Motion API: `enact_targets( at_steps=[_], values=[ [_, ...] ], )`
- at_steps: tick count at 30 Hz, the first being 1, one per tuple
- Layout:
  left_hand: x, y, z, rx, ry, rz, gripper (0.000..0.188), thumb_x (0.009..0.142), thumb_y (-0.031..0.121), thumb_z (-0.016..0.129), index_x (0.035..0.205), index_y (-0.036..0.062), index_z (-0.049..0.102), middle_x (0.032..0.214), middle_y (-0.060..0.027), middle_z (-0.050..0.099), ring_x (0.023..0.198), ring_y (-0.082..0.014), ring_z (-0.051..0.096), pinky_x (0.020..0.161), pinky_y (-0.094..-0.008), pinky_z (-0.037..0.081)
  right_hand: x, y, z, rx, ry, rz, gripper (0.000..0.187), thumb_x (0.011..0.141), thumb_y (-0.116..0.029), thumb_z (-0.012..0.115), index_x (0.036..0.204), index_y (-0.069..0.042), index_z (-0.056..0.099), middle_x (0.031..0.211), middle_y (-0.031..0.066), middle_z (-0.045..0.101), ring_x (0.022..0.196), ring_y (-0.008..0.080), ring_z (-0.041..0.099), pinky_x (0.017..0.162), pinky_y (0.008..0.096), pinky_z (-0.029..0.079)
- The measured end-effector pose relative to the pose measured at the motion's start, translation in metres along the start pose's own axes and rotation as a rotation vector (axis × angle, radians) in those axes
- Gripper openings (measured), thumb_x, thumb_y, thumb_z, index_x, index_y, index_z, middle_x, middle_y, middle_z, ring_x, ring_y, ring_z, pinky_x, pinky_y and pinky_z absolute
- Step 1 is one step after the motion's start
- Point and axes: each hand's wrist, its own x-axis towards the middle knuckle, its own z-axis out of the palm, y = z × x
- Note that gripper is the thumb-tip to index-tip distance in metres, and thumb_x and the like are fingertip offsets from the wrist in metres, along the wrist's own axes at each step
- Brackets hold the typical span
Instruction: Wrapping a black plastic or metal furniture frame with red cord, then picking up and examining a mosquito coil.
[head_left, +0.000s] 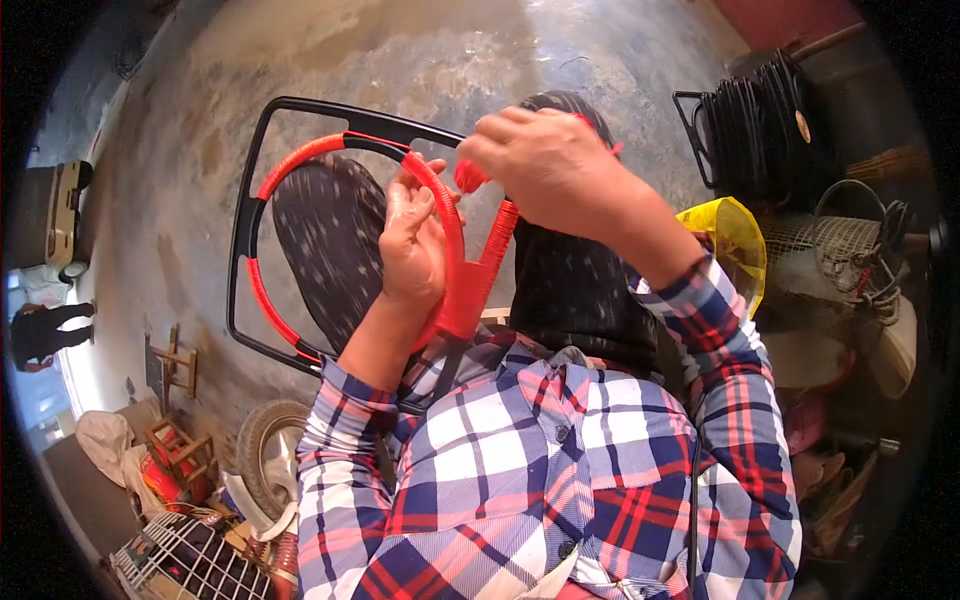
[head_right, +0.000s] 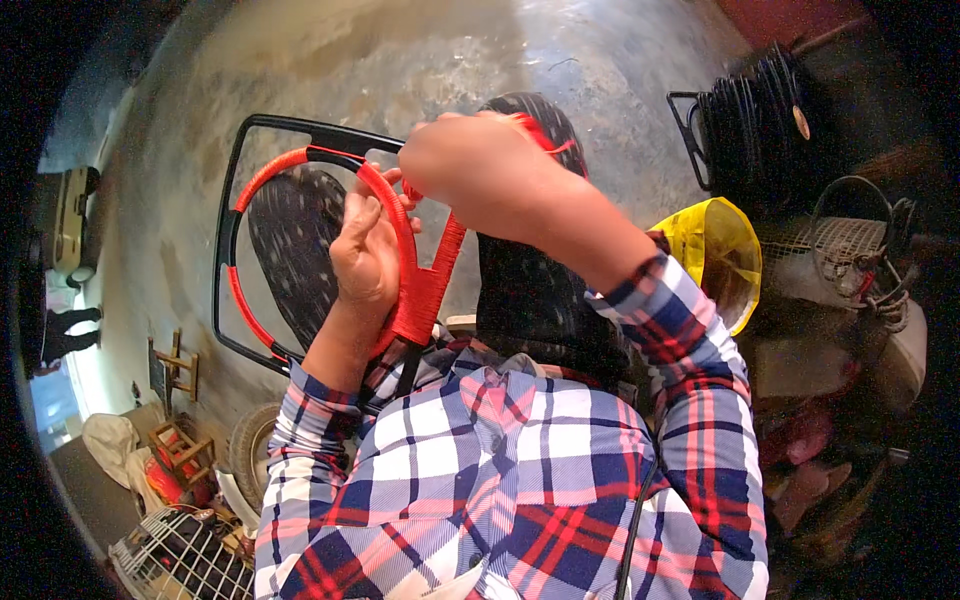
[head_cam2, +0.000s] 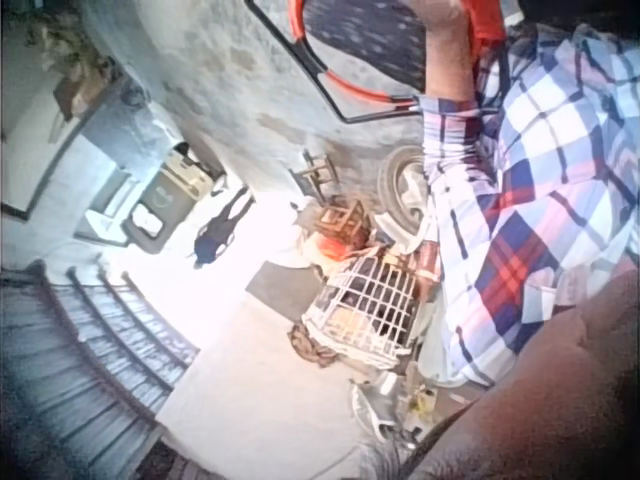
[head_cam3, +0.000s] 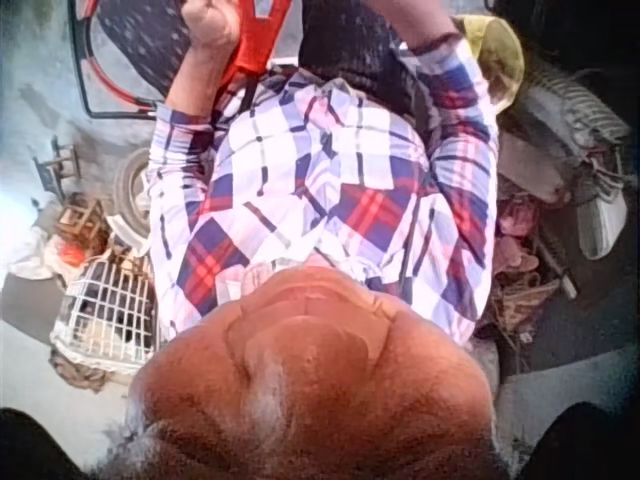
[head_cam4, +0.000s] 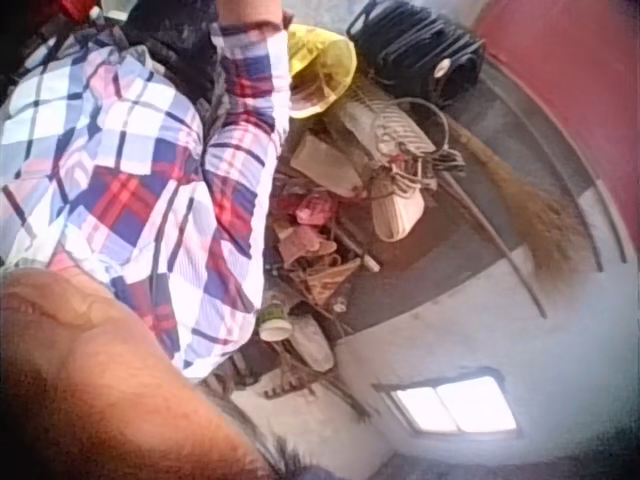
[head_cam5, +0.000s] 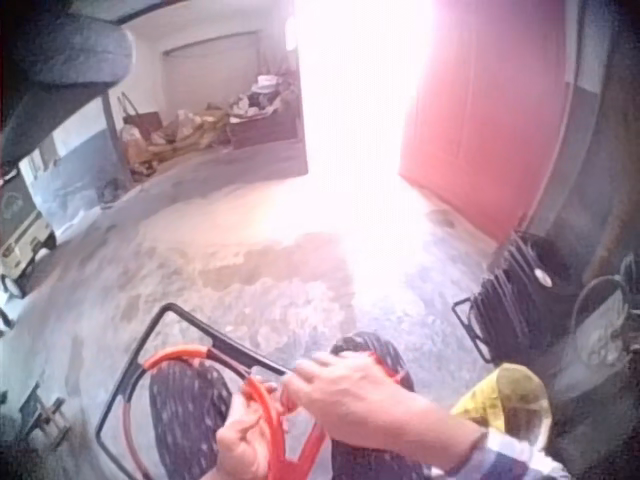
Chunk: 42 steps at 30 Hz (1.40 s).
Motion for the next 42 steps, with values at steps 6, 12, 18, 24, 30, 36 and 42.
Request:
enact_targets(
  at_steps=[6, 12, 18, 24, 30, 36, 42],
  values=[
    [0.001, 0.002, 0.004, 0.047, -0.062, -0.048, 0.050, 0.096, 0.023, 0.052, 0.141, 0.0061, 0.038, 0.127, -0.0148, 0.056, 0.111, -0.0253, 0.058, 0.095, -0.0400, 0.044, -0.011, 0.013, 0.029, -0.044, 0.273, 0.019, 0.037, 0.077, -0.017, 0.071, 0.113, -0.013, 0.064, 0.120, 0.0039, 0.062, 0.118, 0.0231, 0.055, 0.095, 0.0378, 0.045],
    [0.002, -0.004, -0.007, -0.007, -0.144, -0.195, 0.046, 0.099, 0.034, 0.046, 0.128, -0.0013, 0.053, 0.125, -0.0205, 0.061, 0.112, -0.0296, 0.061, 0.101, -0.0428, 0.044, -0.057, 0.028, 0.029, 0.127, 0.542, 0.266, 0.043, 0.062, -0.012, 0.082, 0.102, -0.014, 0.065, 0.127, 0.0070, 0.058, 0.118, 0.0283, 0.054, 0.099, 0.0406, 0.042],
    [0.001, 0.007, 0.003, -0.006, -0.200, -0.351, 0.059, 0.099, 0.043, 0.044, 0.134, -0.0043, 0.052, 0.130, -0.0191, 0.060, 0.116, -0.0322, 0.060, 0.103, -0.0450, 0.045, -0.068, 0.000, 0.036, 0.053, 0.308, 0.275, 0.039, 0.064, -0.026, 0.082, 0.099, -0.013, 0.069, 0.124, 0.0044, 0.059, 0.122, 0.0278, 0.050, 0.105, 0.0421, 0.036],
    [-0.002, 0.009, 0.011, -0.080, -0.237, -0.456, 0.063, 0.097, 0.045, 0.048, 0.139, -0.0015, 0.049, 0.133, -0.0167, 0.059, 0.117, -0.0306, 0.060, 0.099, -0.0438, 0.048, -0.063, 0.011, 0.042, 0.241, 0.380, 0.268, 0.040, 0.065, -0.023, 0.082, 0.100, -0.011, 0.069, 0.121, 0.0050, 0.061, 0.121, 0.0285, 0.050, 0.105, 0.0426, 0.037],
    [0.000, 0.005, 0.005, -0.023, -0.229, -0.423, 0.062, 0.093, 0.041, 0.056, 0.140, 0.0005, 0.047, 0.131, -0.0173, 0.061, 0.115, -0.0311, 0.061, 0.096, -0.0454, 0.051, -0.076, 0.018, 0.043, 0.295, 0.408, 0.354, 0.032, 0.064, -0.016, 0.080, 0.093, -0.010, 0.067, 0.115, 0.0061, 0.063, 0.119, 0.0295, 0.053, 0.103, 0.0423, 0.040],
    [0.000, 0.005, 0.007, -0.020, -0.243, -0.429, 0.060, 0.092, 0.039, 0.057, 0.137, -0.0001, 0.049, 0.125, -0.0178, 0.063, 0.110, -0.0298, 0.064, 0.092, -0.0443, 0.053, -0.075, 0.015, 0.042, 0.270, 0.420, 0.315, 0.030, 0.066, -0.012, 0.077, 0.093, -0.008, 0.065, 0.116, 0.0090, 0.064, 0.117, 0.0298, 0.055, 0.102, 0.0439, 0.041],
    [0.005, 0.004, -0.007, 0.007, -0.266, -0.520, 0.052, 0.091, 0.038, 0.058, 0.124, -0.0023, 0.059, 0.111, -0.0161, 0.069, 0.094, -0.0240, 0.068, 0.084, -0.0351, 0.055, -0.097, 0.028, 0.031, 1.261, 0.649, 0.542, 0.027, 0.071, -0.008, 0.069, 0.097, -0.006, 0.062, 0.115, 0.0148, 0.065, 0.108, 0.0303, 0.061, 0.100, 0.0472, 0.044]
  ],
)
